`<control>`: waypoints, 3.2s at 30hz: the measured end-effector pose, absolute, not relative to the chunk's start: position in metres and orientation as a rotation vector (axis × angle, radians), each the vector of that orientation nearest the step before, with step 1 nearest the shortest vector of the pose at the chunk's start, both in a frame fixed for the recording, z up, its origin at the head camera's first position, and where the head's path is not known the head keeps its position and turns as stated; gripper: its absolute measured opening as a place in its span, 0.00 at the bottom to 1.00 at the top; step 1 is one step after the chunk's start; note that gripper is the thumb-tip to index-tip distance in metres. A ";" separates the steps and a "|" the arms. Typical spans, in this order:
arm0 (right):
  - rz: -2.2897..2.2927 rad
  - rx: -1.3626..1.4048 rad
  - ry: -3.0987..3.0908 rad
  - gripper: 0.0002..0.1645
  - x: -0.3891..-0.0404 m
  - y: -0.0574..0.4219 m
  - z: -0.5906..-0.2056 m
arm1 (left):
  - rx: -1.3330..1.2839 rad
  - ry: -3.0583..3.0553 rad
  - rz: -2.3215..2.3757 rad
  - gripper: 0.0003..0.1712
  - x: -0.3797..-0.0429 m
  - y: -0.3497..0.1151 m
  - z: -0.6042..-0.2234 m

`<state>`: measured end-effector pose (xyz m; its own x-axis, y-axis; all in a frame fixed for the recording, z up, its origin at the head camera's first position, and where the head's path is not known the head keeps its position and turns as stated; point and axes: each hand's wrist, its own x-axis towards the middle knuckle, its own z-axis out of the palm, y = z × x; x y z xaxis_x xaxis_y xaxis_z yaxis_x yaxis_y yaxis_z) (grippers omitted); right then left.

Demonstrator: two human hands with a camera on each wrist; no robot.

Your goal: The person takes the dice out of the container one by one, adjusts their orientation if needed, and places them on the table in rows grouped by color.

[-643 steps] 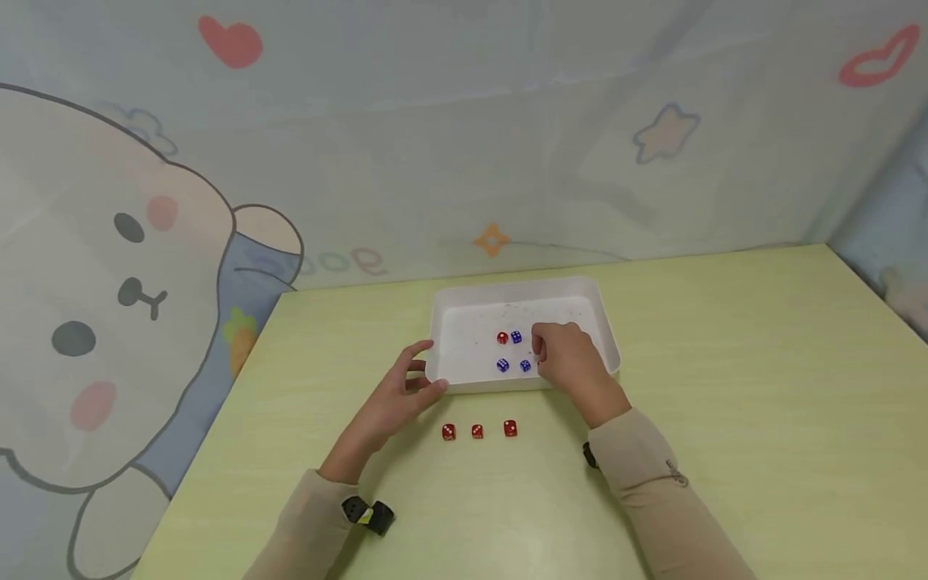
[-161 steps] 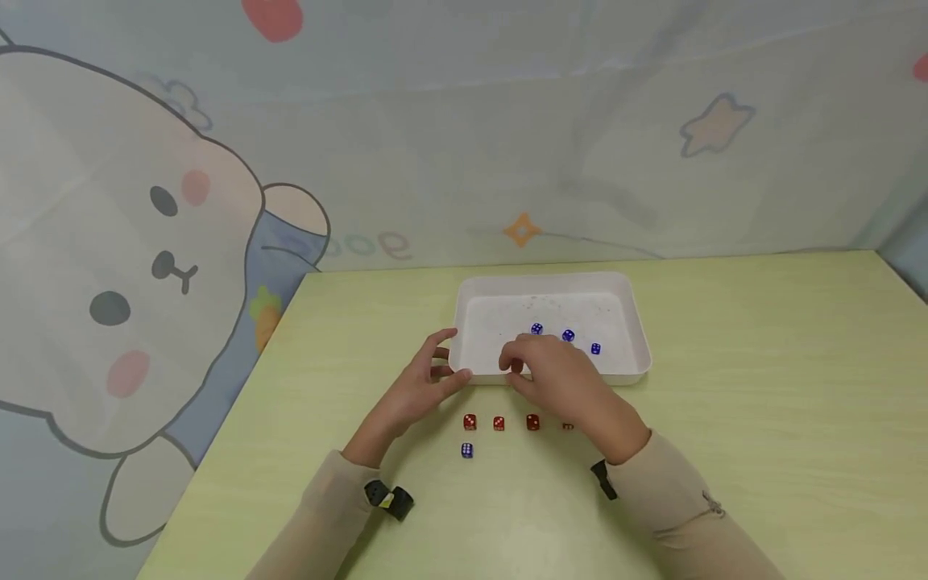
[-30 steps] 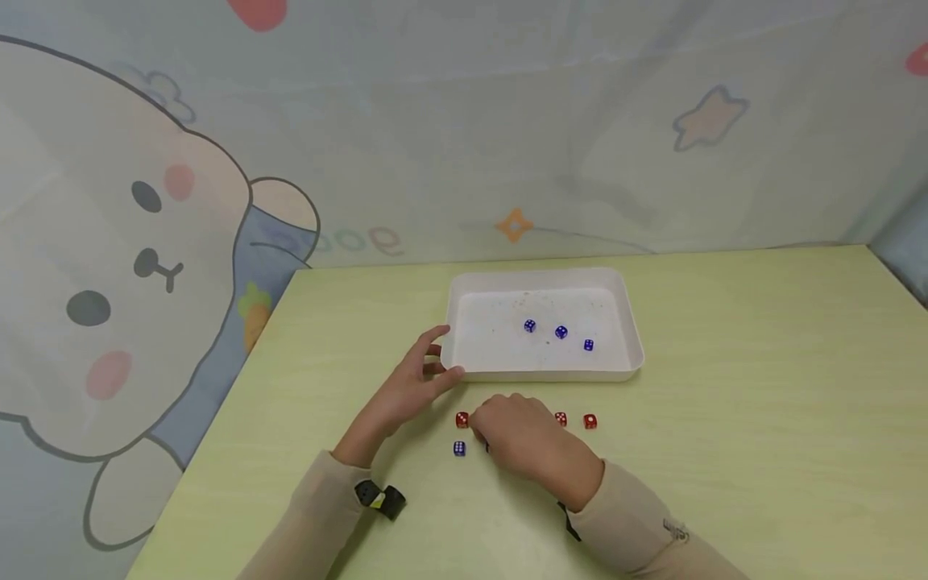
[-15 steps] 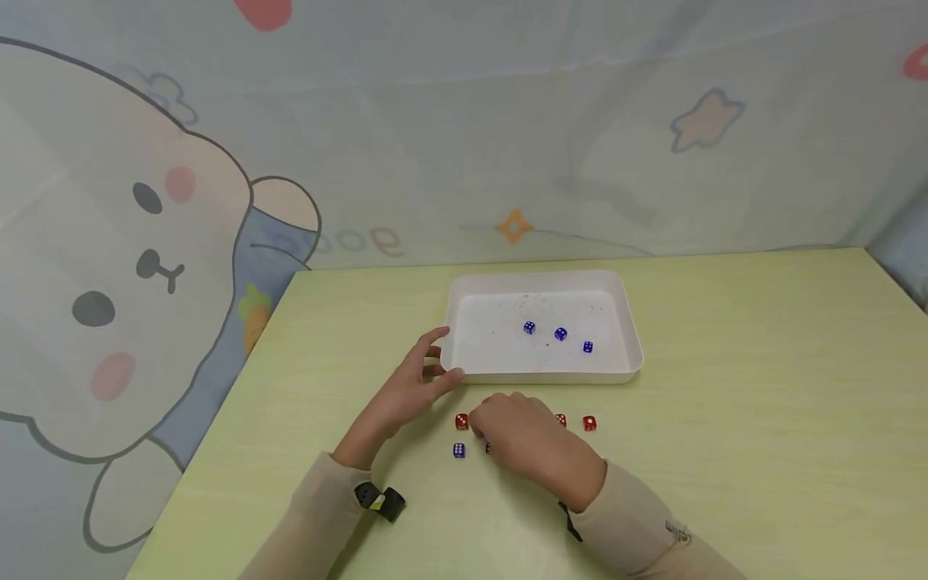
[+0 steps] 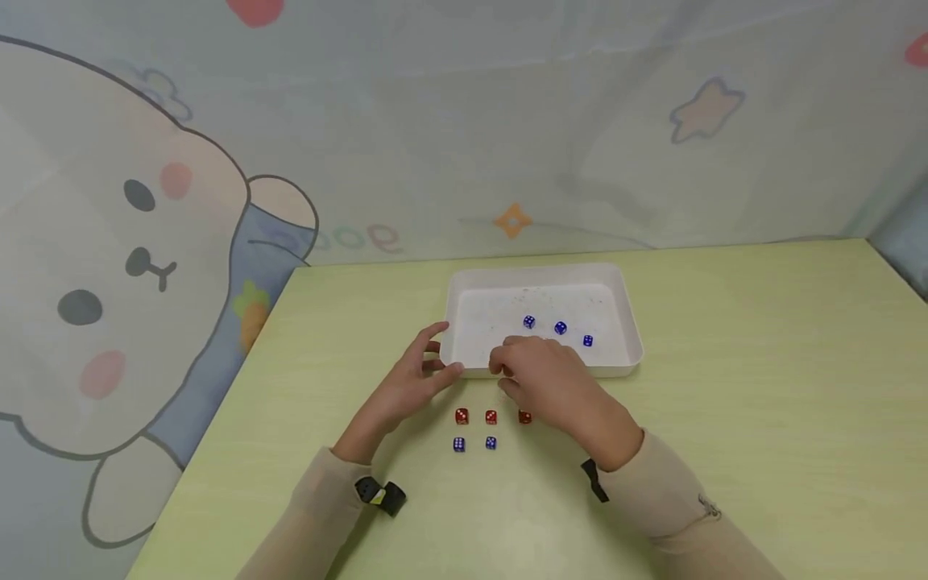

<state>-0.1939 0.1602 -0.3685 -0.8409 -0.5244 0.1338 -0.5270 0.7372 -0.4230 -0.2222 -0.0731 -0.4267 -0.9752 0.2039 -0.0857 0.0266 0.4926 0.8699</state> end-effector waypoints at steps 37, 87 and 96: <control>0.763 0.474 -3.036 0.10 -0.258 0.241 -0.410 | 0.179 2.554 1.485 0.43 -0.220 -0.075 -0.428; 0.768 0.904 -2.780 0.10 -0.184 0.215 -0.396 | 0.198 2.496 1.500 0.44 -0.238 -0.063 -0.431; 0.771 0.971 -2.762 0.10 -0.169 0.206 -0.408 | 0.203 2.469 1.517 0.46 -0.232 -0.065 -0.427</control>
<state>-0.1690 0.2059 -0.4084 -0.7882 -0.5545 0.2670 -0.6126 0.6655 -0.4264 -0.2324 -0.0650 -0.4275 -0.9625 0.2396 -0.1274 -0.0053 0.4527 0.8916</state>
